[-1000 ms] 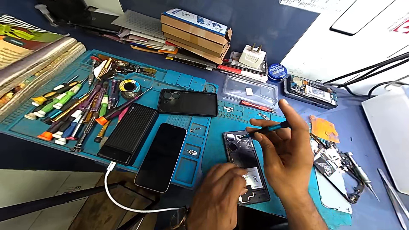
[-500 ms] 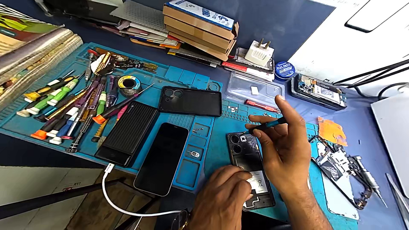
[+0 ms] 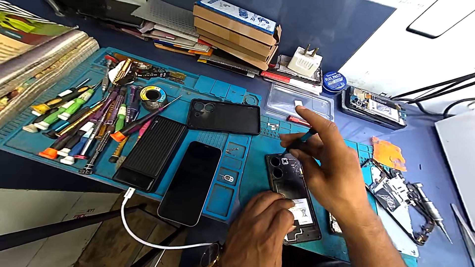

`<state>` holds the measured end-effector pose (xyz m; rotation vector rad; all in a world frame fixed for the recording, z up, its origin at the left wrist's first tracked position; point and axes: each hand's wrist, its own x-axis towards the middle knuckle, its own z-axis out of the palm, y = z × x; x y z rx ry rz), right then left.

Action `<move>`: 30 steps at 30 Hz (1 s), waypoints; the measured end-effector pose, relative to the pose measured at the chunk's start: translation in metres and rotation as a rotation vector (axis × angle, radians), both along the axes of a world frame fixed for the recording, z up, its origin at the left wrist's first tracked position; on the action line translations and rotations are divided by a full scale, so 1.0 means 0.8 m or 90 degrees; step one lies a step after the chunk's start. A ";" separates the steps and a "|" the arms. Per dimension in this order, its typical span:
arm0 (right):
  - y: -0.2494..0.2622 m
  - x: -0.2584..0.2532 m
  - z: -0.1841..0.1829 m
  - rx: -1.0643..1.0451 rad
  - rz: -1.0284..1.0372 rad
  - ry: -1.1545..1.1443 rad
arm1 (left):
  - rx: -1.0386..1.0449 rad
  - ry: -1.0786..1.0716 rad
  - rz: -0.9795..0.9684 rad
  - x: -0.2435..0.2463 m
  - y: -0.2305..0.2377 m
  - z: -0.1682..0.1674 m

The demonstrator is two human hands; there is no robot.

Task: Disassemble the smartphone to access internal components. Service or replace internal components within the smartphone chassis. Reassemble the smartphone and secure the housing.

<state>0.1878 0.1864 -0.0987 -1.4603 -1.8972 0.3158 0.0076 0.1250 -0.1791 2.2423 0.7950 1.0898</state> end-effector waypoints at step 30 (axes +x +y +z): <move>0.002 -0.009 0.001 0.001 -0.035 -0.010 | -0.017 -0.008 -0.010 0.000 0.001 0.002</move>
